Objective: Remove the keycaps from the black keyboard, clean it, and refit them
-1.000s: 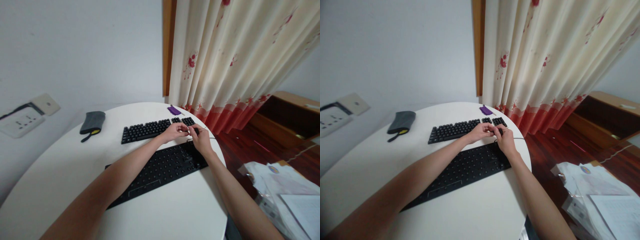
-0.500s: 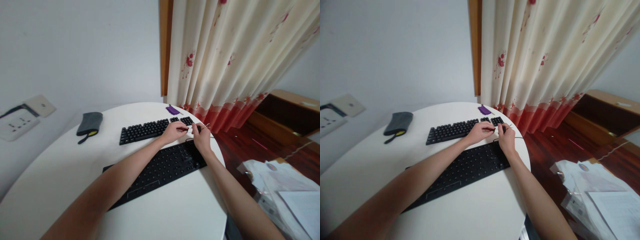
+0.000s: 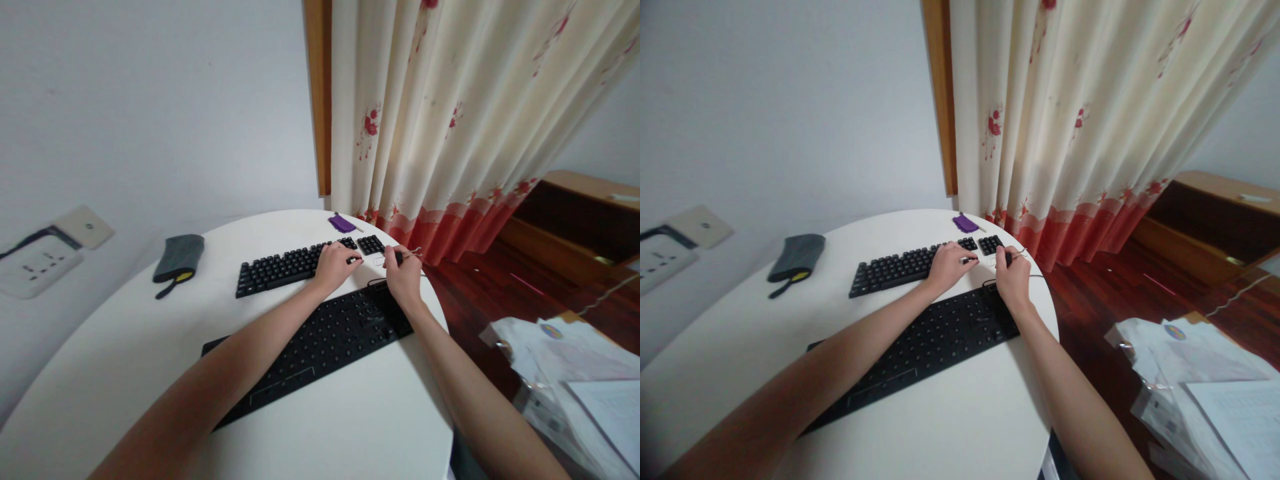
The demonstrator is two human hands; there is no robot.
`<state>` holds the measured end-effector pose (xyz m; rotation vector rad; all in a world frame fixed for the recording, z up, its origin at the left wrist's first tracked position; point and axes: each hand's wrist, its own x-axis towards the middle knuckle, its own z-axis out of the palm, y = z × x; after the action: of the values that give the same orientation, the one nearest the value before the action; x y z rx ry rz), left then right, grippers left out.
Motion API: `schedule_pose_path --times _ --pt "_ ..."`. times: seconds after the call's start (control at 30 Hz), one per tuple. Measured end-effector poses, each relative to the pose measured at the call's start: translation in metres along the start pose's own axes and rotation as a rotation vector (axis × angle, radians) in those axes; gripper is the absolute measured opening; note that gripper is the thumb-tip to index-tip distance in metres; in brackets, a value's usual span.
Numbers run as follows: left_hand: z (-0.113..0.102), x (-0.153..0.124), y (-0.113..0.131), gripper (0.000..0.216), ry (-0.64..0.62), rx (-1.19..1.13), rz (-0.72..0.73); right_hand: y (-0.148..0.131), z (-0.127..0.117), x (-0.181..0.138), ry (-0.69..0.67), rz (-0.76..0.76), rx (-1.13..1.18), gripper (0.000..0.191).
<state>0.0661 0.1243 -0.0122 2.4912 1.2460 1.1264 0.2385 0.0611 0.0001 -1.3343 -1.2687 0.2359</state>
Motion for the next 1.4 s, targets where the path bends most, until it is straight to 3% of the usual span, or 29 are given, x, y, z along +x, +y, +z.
schedule_pose_path --times 0.13,0.23,0.57,0.9,1.4 --pt "0.006 -0.002 0.000 0.013 -0.154 0.132 0.033 0.001 -0.001 0.001 -0.003 0.007 0.008 0.034" --pt "0.008 -0.003 -0.001 0.013 -0.195 0.159 0.046 0.000 -0.001 0.001 -0.001 0.004 0.018 0.035" --pt "0.002 0.005 0.009 0.003 -0.115 0.292 0.014 -0.003 0.000 0.000 -0.028 0.010 0.057 0.035" --pt "0.006 0.007 0.007 0.045 -0.070 0.283 -0.068 -0.002 0.000 0.001 -0.043 0.009 0.065 0.035" --pt "0.007 0.007 -0.001 0.047 -0.062 0.277 -0.077 -0.001 0.001 0.001 -0.040 0.010 0.041 0.034"
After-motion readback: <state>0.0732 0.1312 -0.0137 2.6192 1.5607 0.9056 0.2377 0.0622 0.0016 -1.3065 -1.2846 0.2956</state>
